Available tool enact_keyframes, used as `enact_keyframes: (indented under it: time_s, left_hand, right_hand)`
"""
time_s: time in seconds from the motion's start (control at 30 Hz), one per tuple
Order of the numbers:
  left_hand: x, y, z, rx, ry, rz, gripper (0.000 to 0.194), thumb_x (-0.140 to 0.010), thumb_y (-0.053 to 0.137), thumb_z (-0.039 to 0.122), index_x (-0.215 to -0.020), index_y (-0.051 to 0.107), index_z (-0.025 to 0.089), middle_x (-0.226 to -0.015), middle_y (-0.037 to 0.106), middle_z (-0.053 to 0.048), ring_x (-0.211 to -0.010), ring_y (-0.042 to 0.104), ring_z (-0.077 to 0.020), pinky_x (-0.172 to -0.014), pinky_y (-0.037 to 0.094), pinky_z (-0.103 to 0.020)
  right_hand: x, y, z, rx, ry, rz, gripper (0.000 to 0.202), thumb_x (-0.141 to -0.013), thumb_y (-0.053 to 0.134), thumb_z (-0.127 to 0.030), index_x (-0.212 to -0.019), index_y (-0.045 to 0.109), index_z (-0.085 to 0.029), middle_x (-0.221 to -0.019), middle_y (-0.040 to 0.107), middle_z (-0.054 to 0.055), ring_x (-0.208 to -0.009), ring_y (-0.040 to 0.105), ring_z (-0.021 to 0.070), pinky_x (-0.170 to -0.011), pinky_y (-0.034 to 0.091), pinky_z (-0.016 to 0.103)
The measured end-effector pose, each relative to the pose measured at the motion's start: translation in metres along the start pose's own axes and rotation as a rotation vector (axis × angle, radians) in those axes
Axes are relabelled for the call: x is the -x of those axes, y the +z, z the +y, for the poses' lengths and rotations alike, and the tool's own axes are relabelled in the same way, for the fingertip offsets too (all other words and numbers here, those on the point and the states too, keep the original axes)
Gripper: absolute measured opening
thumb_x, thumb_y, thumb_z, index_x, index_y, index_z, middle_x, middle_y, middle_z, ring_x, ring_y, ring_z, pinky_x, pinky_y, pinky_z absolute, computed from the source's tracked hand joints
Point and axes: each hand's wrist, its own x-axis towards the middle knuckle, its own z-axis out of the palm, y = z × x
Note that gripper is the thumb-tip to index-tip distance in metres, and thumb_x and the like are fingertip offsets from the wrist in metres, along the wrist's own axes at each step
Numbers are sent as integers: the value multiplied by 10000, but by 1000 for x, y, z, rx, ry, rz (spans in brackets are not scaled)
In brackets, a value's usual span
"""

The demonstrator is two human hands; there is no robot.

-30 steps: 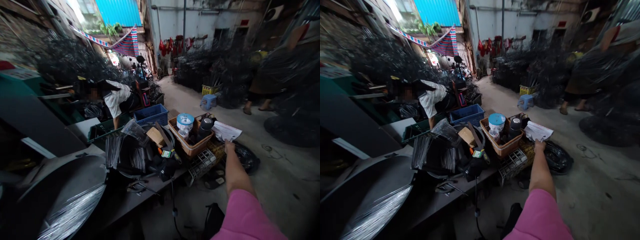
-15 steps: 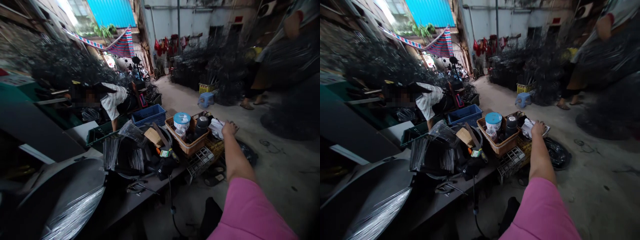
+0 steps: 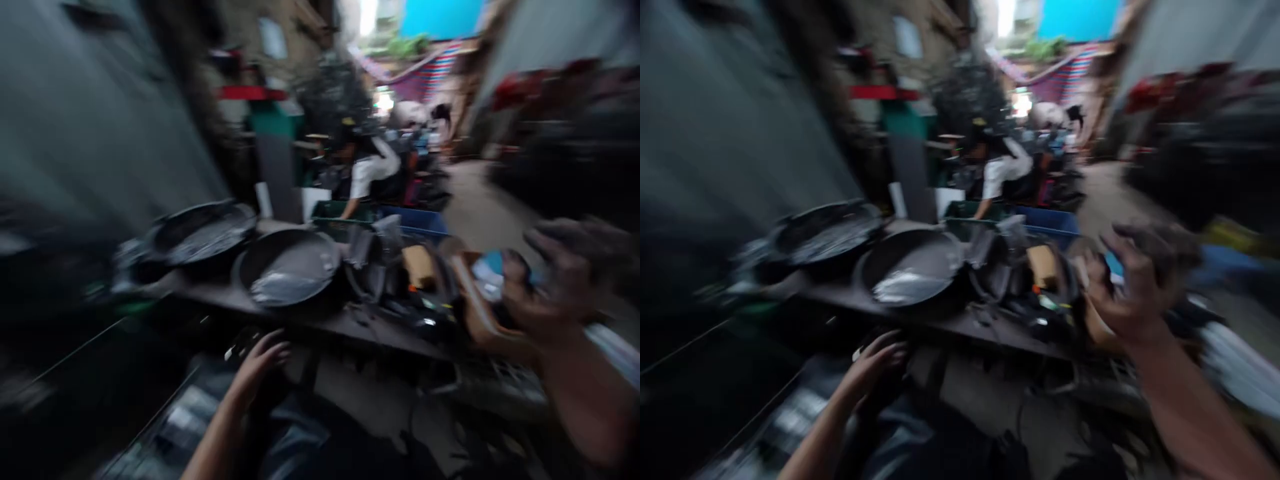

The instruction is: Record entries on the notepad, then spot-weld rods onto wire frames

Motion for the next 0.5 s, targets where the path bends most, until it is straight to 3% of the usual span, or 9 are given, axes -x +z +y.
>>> enact_keyframes:
  time_s: [0.07,0.17,0.23,0.3,0.33,0.4,0.5]
  left_hand:
    - [15,-6,13,-100,16,-50,472,-656,604,272,-1105,541,141,-868,662,-77,-675,623,-194,-623,491,-324]
    - [48,-26,31,-276,133,-57,373,-587,641,215,-957,648,173,-822,678,-64,-725,618,-222,-686,490,-332]
    - [84,-42,32,-380,281,-43,374,-597,636,189,-971,650,204,-882,675,-55,-833,611,-241,-787,463,-345]
    - [125,-60,23,-455,383,69,389,-675,576,180,-1060,607,221,-1013,644,-59,-940,581,-230,-855,430,-337]
    - [145,-69,15,-472,399,164,380,-719,533,184,-1094,583,220,-1054,627,-58,-966,569,-219,-868,423,-333]
    - [181,-90,-6,-423,373,500,324,-767,492,227,-1079,577,206,-1035,626,-57,-952,573,-203,-862,433,-329]
    - [223,-123,-42,-248,310,1239,372,-742,540,308,-1097,532,198,-1069,588,-66,-997,546,-215,-905,405,-344]
  right_hand:
    - [-10,22,-58,-283,-226,-192,387,-756,555,-302,-1134,483,-349,-1050,571,10,-1074,471,222,-992,280,428]
    - [5,62,-143,-780,-425,-490,367,-785,505,-302,-1146,484,-364,-1011,604,19,-1012,518,209,-950,341,429]
    - [28,90,-198,-1000,-471,-717,361,-791,495,-305,-1152,495,-322,-1037,597,39,-990,531,204,-883,411,396]
    - [54,118,-247,-1114,-426,-935,365,-798,484,-300,-1161,496,-268,-1076,576,63,-996,530,203,-849,443,376]
    - [66,131,-270,-1167,-397,-1032,358,-804,470,-296,-1158,498,-247,-1079,575,67,-997,532,199,-855,442,372]
    - [90,154,-310,-1262,-329,-1212,341,-789,478,-300,-1117,527,-221,-1054,591,70,-973,550,198,-853,446,365]
    - [116,176,-364,-1327,-167,-1433,325,-774,484,-307,-1074,553,-205,-1053,605,67,-981,555,204,-863,433,356]
